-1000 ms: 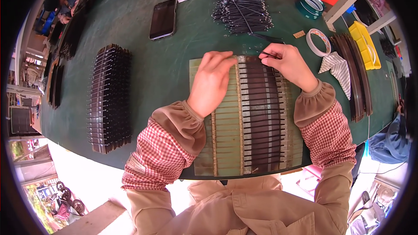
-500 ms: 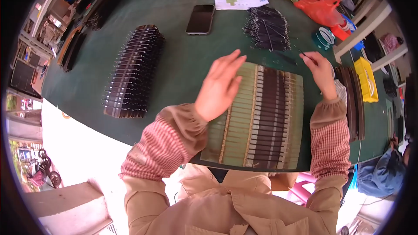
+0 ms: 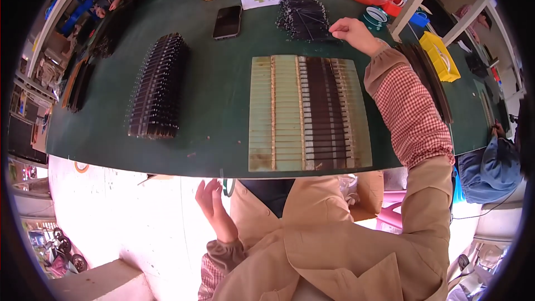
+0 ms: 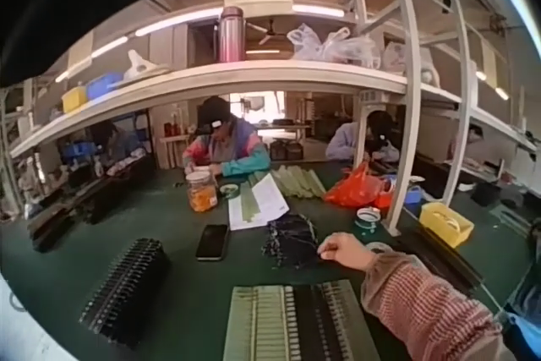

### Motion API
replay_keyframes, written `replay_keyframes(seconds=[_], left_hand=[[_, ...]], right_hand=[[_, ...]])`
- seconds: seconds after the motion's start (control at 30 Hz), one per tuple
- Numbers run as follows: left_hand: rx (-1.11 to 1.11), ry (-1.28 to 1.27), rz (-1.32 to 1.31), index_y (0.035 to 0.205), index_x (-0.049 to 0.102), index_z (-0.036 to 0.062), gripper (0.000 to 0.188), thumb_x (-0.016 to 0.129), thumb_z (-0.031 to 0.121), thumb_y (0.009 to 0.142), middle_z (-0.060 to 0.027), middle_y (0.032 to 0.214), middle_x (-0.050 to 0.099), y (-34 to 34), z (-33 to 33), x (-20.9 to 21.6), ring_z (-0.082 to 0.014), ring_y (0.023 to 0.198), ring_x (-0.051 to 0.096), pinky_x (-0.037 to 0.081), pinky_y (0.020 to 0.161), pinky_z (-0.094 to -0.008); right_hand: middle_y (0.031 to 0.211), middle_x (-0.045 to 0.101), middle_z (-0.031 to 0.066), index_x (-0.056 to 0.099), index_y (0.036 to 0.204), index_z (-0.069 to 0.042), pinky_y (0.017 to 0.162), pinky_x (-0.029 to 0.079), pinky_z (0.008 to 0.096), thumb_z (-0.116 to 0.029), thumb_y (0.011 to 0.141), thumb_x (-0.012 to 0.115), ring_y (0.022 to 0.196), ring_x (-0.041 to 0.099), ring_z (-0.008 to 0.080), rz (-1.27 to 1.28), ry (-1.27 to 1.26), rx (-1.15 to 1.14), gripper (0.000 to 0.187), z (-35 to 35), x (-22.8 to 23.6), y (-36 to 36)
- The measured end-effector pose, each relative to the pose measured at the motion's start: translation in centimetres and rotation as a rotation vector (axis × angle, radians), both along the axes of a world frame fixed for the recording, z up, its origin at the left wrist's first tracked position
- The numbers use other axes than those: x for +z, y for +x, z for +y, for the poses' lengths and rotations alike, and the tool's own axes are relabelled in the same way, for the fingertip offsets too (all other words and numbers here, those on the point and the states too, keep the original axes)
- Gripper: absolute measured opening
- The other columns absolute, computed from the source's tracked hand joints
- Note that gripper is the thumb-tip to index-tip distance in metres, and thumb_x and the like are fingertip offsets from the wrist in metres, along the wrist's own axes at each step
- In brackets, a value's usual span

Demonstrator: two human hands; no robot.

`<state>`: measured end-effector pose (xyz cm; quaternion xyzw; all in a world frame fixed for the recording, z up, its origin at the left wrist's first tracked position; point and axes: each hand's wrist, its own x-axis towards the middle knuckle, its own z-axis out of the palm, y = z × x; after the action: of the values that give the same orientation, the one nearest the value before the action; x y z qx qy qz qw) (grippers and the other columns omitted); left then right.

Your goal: The person picks small electronic components from bundles and inserts them into an assembly jig.

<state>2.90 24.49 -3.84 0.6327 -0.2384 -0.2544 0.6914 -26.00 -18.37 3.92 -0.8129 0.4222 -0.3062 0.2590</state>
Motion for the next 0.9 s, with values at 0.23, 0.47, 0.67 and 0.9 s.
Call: replay_keyframes(seconds=[0.23, 0.47, 0.67, 0.9], left_hand=[[-0.352, -0.037, 0.367, 0.113, 0.051, 0.0056, 0.016, 0.046, 0.016, 0.101, -0.0095, 0.080, 0.061, 1.6, -0.1, -1.6, -0.0096, 0.054, 0.046, 0.035, 0.050, -0.0224], [-0.419, -0.035, 0.598, 0.104, 0.053, 0.0077, 0.010, 0.047, 0.014, 0.101, -0.0075, 0.068, 0.059, 1.4, 1.2, 0.6, -0.0075, 0.037, 0.033, 0.025, 0.037, -0.0210], [-0.591, -0.164, 0.706, 0.101, 0.052, 0.0080, 0.006, 0.049, 0.013, 0.099, -0.0070, 0.064, 0.058, -1.2, 0.7, 5.8, -0.0054, 0.038, 0.029, 0.023, 0.038, -0.0206], [-0.887, 0.171, 0.585, 0.101, 0.052, 0.0102, 0.005, 0.055, 0.013, 0.097, -0.0032, 0.061, 0.056, -8.3, -2.6, 6.0, -0.0027, 0.044, 0.031, 0.023, 0.042, -0.0195]], right_hand=[[0.092, 0.068, 0.0074, 0.068, 0.100, -0.001, 0.079, 0.049, 0.0259, -0.010, 0.089, 0.064, 0.084, 0.063, 0.0131, 0.015, 0.071, 0.098, 0.015, 6.5, 1.9, -1.3], [0.092, 0.064, 0.0015, 0.065, 0.106, -0.001, 0.081, 0.045, 0.0234, -0.015, 0.093, 0.061, 0.087, 0.058, 0.0094, 0.096, -0.013, 0.102, 0.020, 12.3, 4.7, -2.2], [0.088, 0.064, 0.0016, 0.066, 0.107, -0.002, 0.070, 0.045, 0.0203, -0.016, 0.094, 0.059, 0.080, 0.057, 0.0074, -0.035, -0.039, 0.180, 0.020, 19.1, 5.0, -0.8], [0.086, 0.064, 0.0007, 0.064, 0.107, -0.001, 0.046, 0.034, 0.0154, -0.023, 0.097, 0.057, 0.051, 0.044, 0.0014, -0.387, 0.877, 0.112, 0.025, 29.7, 2.2, 0.5]])
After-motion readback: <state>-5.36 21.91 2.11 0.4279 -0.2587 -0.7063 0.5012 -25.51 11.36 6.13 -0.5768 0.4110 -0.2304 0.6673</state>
